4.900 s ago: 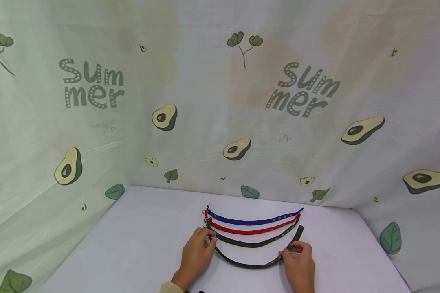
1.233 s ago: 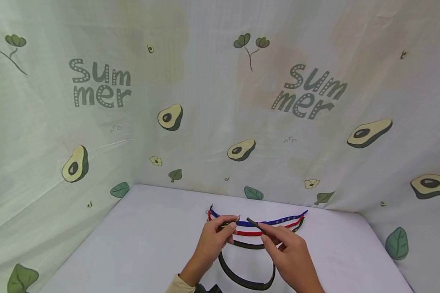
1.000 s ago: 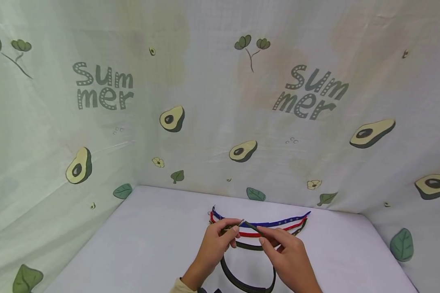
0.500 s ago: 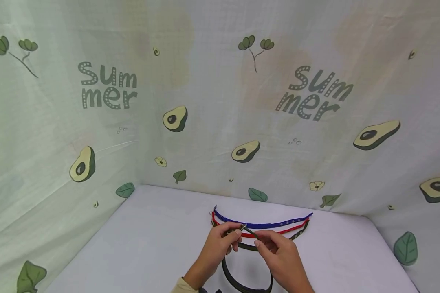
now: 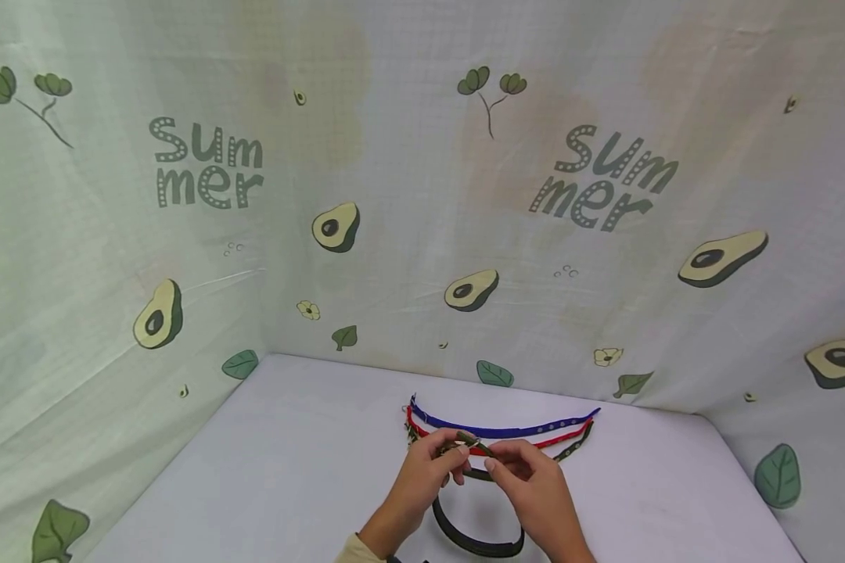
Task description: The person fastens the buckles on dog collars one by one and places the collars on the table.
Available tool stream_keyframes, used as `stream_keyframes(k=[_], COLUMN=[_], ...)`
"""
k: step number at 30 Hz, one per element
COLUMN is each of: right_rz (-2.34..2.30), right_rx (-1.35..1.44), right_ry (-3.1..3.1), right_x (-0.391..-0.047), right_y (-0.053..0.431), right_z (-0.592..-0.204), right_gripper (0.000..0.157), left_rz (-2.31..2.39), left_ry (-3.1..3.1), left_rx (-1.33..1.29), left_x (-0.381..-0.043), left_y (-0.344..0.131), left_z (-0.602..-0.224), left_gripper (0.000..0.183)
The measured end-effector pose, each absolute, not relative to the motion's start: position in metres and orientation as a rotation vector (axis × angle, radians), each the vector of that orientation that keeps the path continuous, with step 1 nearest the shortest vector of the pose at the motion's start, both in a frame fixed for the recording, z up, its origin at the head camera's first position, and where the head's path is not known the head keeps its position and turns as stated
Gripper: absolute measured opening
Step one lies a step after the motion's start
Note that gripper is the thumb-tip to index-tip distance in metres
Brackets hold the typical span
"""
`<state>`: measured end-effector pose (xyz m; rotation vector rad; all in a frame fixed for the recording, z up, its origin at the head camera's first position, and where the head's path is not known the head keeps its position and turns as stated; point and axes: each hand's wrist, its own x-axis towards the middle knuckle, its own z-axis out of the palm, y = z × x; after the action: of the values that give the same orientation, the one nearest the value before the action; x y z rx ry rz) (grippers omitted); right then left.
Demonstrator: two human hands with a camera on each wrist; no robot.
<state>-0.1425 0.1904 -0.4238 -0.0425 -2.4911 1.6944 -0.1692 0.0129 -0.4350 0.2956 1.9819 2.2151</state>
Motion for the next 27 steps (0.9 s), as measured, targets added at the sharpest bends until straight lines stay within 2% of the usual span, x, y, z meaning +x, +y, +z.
stream_keyframes(k=[6,14,21,27], right_rz=[1.809,1.835,1.876,1.777], right_rx=[-0.059,-0.048,-0.045,-0.025], right_ry=[-2.414,-2.361,-2.345,-2.416], right_x=[-0.144,-0.145,-0.147,-0.148], right_y=[0.186,0.179,0.177,0.176], right_z=[-0.427,-0.429,-0.434,-0.437], right_gripper=[0.027,0.027,0.04,0.045], left_rz=[2.32,2.353,2.364,2.372], left_ry=[1.884,1.891,1.944,1.957], left_rx=[0.274,0.241,0.149,0.157], left_x=[-0.17,-0.168,-0.167,-0.166], left_y=[0.015,0.02,0.024,0.026], left_z=[-0.436,-0.441,-0.445,-0.446], left_gripper=[0.03,0.023,0.025,0.024])
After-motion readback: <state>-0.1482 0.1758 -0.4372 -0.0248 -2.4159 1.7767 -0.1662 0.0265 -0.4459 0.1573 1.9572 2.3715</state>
